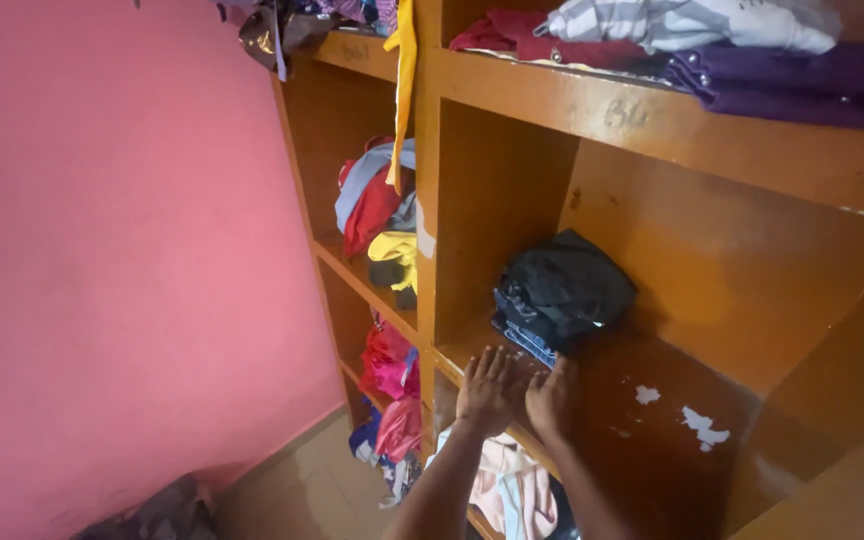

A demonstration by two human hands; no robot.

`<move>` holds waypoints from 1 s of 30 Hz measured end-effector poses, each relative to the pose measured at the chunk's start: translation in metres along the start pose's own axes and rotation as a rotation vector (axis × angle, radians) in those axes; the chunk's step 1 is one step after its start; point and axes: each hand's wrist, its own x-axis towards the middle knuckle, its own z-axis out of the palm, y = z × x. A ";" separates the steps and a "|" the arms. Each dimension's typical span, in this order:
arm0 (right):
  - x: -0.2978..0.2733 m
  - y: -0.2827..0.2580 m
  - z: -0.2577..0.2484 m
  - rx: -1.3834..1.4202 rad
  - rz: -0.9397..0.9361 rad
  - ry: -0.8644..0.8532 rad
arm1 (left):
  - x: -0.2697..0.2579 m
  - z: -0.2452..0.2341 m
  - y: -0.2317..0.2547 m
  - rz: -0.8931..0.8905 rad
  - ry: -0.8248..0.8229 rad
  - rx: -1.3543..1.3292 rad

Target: Fold multiple items of laundry on a bed and place them into a wooden storage shelf.

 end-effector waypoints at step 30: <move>-0.177 -0.126 -0.061 0.655 -0.642 -0.481 | -0.364 -0.141 0.104 -1.153 0.694 -0.456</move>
